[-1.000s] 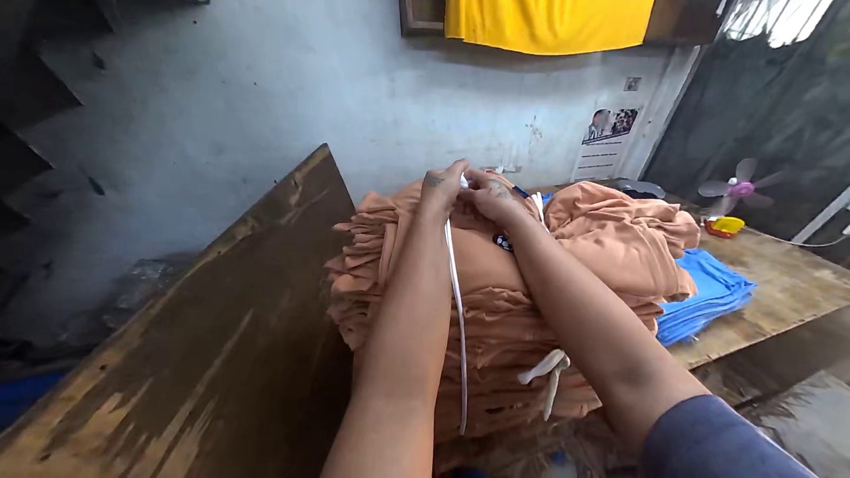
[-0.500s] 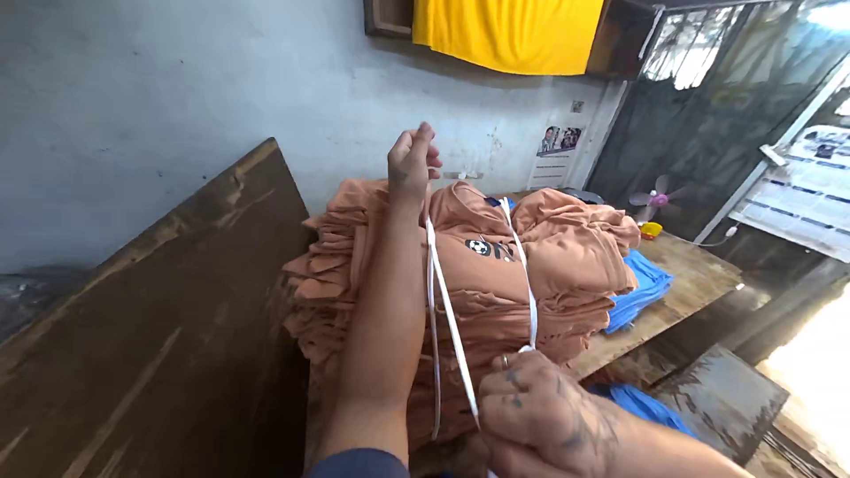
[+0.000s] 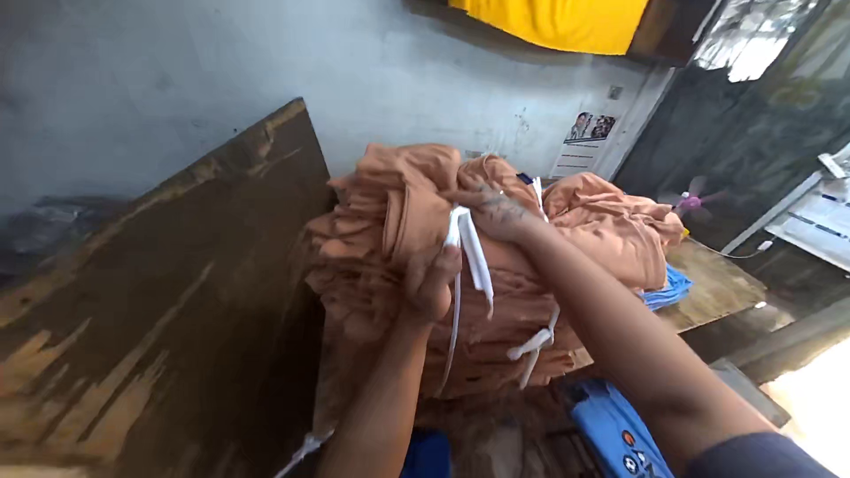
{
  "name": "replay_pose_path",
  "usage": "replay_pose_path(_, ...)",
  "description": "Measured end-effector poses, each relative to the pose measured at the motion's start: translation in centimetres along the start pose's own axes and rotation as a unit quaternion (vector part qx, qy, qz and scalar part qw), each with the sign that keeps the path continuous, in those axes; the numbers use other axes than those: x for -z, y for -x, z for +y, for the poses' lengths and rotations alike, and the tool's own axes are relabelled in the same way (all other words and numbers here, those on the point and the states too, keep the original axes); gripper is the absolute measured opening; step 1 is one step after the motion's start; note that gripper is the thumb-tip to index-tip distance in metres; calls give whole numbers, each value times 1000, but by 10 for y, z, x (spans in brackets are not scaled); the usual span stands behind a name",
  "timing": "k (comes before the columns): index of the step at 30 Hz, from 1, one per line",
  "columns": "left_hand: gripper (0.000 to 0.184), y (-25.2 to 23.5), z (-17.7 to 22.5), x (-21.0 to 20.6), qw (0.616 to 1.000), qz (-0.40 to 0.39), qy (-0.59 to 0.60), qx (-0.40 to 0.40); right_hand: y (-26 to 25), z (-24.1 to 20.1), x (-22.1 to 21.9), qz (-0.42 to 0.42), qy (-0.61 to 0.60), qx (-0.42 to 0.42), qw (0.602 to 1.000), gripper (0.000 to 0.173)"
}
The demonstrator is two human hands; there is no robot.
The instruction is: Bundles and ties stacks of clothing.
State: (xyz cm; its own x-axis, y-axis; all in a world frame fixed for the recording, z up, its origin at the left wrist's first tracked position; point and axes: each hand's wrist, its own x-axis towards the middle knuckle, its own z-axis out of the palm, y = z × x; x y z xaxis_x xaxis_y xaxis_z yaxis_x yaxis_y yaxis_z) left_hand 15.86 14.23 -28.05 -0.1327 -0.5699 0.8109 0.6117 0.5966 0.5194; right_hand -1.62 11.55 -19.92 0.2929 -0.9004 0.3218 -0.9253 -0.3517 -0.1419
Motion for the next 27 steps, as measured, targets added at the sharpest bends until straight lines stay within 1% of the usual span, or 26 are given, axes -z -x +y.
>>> replay_pose_path(2,41,5,3,-1,999,-5,-20,26,-11,9,2,-19,12,7,1000,44)
replay_pose_path(4,42,32,18,-4,998,10,-40,50,-21,17,4,-26,36,17,999,41)
replay_pose_path(5,39,60,33,-5,996,32,-50,67,-26,21,4,-32,52,30,998,37)
replay_pose_path(7,29,139,76,-9,989,73,-55,116,-36,24,0,-38,72,72,994,34)
replay_pose_path(9,27,212,124,-16,982,94,-50,156,-31,14,-7,-59,68,73,993,33)
replay_pose_path(10,27,232,139,-20,981,97,-55,159,-30,9,-8,-63,71,73,993,32)
replay_pose_path(11,28,241,145,-23,980,94,-78,158,-31,3,-6,-69,74,72,992,32)
replay_pose_path(13,34,241,141,-24,975,83,-134,159,-27,-5,-6,-81,91,62,991,33)
replay_pose_path(14,39,238,134,-20,973,93,-144,152,-19,-8,-6,-77,96,49,991,31)
replay_pose_path(16,41,233,130,-12,976,138,-97,139,0,-30,5,-52,89,56,993,31)
replay_pose_path(18,43,234,141,-9,977,165,-56,124,56,-74,14,0,66,128,990,31)
replay_pose_path(19,44,235,146,-10,977,175,-39,114,91,-98,11,21,63,174,982,29)
replay_pose_path(20,44,237,150,-14,977,184,-20,106,117,-108,-3,51,69,227,970,26)
replay_pose_path(21,44,239,153,-21,976,191,-5,101,135,-108,-21,64,69,254,963,25)
replay_pose_path(23,44,240,163,-35,980,178,1,91,146,-99,-48,132,68,272,951,22)
replay_pose_path(25,42,230,176,-46,983,163,-9,78,141,-97,-53,163,36,263,950,19)
replay_pose_path(27,39,216,184,-53,982,165,-7,90,134,-96,-51,162,20,247,955,14)
